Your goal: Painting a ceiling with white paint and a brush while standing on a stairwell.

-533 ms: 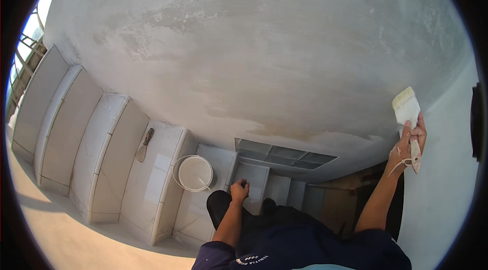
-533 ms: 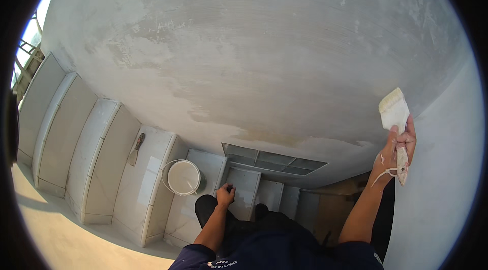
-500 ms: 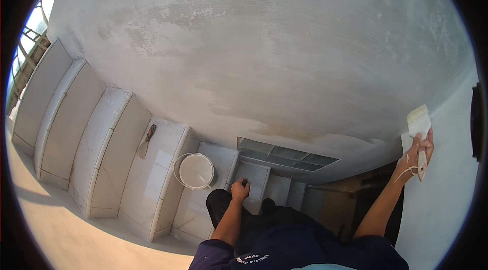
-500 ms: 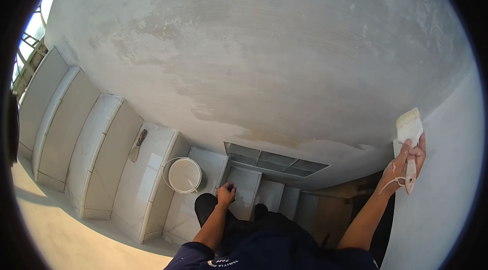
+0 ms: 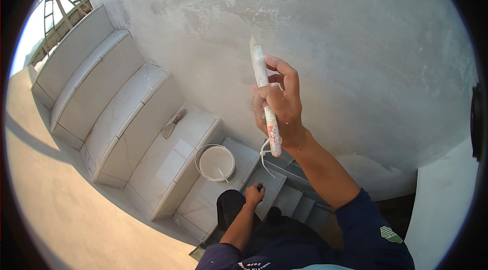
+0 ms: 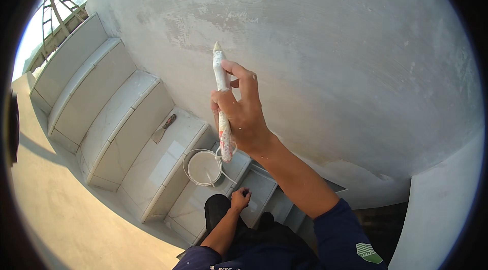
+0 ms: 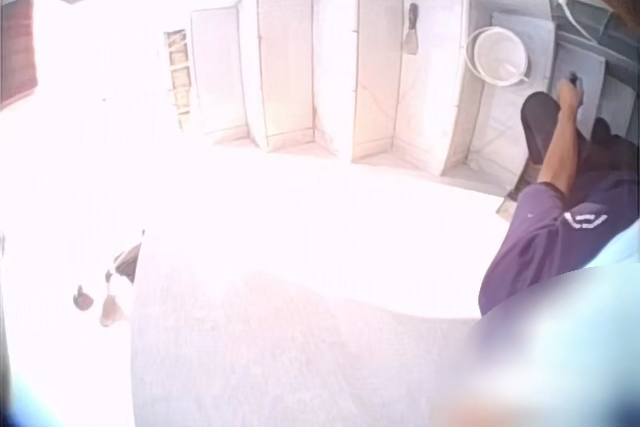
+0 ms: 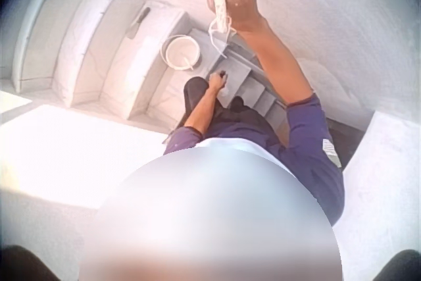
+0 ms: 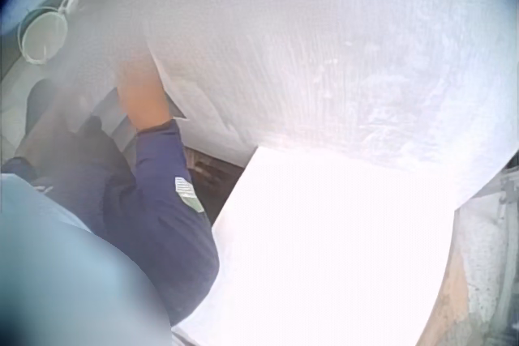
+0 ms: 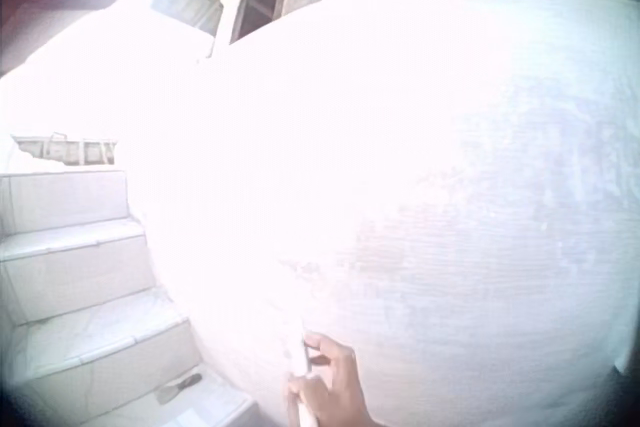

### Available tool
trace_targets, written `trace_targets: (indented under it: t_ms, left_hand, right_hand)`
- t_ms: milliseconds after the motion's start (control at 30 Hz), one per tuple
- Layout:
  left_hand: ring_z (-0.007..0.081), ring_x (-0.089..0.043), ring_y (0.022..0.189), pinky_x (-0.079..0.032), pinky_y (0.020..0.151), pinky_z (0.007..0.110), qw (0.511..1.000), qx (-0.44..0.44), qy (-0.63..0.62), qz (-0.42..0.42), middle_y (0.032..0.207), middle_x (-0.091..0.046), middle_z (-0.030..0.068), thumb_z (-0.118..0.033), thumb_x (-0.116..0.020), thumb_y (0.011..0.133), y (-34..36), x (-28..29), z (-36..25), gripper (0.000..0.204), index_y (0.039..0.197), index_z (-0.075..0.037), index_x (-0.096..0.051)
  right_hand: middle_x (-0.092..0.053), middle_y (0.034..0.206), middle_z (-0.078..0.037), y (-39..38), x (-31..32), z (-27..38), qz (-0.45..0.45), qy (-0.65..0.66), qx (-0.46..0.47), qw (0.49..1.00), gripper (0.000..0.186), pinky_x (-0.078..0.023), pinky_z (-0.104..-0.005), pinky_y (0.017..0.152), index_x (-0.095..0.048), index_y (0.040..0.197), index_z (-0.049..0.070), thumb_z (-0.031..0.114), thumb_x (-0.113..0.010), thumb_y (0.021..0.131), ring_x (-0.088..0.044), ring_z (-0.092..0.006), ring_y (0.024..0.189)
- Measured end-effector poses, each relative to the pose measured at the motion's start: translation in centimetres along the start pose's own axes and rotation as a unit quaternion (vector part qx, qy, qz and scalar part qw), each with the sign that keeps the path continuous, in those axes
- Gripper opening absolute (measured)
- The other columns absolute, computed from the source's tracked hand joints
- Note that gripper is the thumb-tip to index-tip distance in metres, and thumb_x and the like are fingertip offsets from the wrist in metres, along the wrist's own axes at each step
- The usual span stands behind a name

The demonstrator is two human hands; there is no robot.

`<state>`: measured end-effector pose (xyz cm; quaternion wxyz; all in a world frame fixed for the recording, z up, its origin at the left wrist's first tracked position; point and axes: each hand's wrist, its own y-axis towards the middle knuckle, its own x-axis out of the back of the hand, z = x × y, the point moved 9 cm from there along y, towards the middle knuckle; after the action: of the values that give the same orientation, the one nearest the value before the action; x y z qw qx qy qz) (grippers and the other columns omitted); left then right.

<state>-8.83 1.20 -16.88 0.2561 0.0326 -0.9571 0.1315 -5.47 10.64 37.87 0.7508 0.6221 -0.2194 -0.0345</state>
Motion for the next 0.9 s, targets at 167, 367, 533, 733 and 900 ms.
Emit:
trace_targets:
  t_ms: [167, 367, 533, 733, 900]
  left_hand:
    - [0.0375, -0.070, 0.090, -0.054, 0.084, 0.044, 1.000, -0.008, 0.003, -0.011, 0.092, -0.072, 0.0211, -0.027, -0.070, 0.081, -0.2, -0.5, -0.8, 0.032, 0.106, -0.006, -0.071]
    - [0.0375, -0.070, 0.090, -0.055, 0.082, 0.043, 0.999, 0.017, -0.020, -0.038, 0.092, -0.072, 0.0209, -0.025, -0.070, 0.081, 0.5, 2.3, 0.7, 0.032, 0.106, -0.006, -0.071]
    - [0.0364, -0.070, 0.089, -0.055, 0.081, 0.043, 0.997, 0.020, -0.046, -0.056, 0.092, -0.072, 0.0201, -0.026, -0.071, 0.082, 0.6, 5.4, 2.7, 0.031, 0.106, -0.007, -0.071]
    - [0.0354, -0.070, 0.092, -0.055, 0.083, 0.042, 0.993, 0.031, -0.065, -0.097, 0.095, -0.072, 0.0194, -0.028, -0.070, 0.084, -1.7, 9.4, 4.6, 0.032, 0.107, -0.005, -0.070]
    - [0.0334, -0.071, 0.088, -0.055, 0.082, 0.041, 0.994, 0.022, -0.056, -0.091, 0.092, -0.072, 0.0191, -0.032, -0.070, 0.085, -5.6, 10.2, 4.2, 0.034, 0.106, -0.005, -0.070]
  right_hand:
    - [-0.048, 0.123, -0.020, 8.3, -11.1, -3.7, 0.113, 0.046, 0.037, 0.992, 0.028, -0.054, -0.0406, 0.081, -0.056, 0.093, 0.009, -0.003, -0.071, 0.073, -0.052, -0.0379, 0.110]
    - [-0.057, 0.109, -0.018, 7.9, 2.1, -3.8, -0.069, -0.067, 0.038, 0.995, 0.017, -0.054, -0.0365, 0.072, -0.059, 0.081, 0.004, -0.005, -0.070, 0.072, -0.062, -0.0320, 0.093]
    - [-0.053, 0.123, -0.021, 0.0, 18.4, 1.0, -0.169, -0.224, -0.062, 0.958, 0.026, -0.057, -0.0395, 0.088, -0.045, 0.074, 0.005, 0.000, -0.065, 0.089, -0.063, -0.0309, 0.108]
    - [-0.051, 0.126, -0.022, 0.4, 10.1, 5.8, -0.090, -0.147, -0.070, 0.983, 0.028, -0.053, -0.0433, 0.094, -0.042, 0.077, 0.005, -0.003, -0.066, 0.089, -0.058, -0.0365, 0.117]
    - [-0.053, 0.122, -0.021, 3.4, -7.5, 5.5, 0.076, 0.032, 0.016, 0.996, 0.022, -0.060, -0.0323, 0.074, -0.055, 0.080, 0.003, -0.004, -0.075, 0.075, -0.063, -0.0270, 0.101]
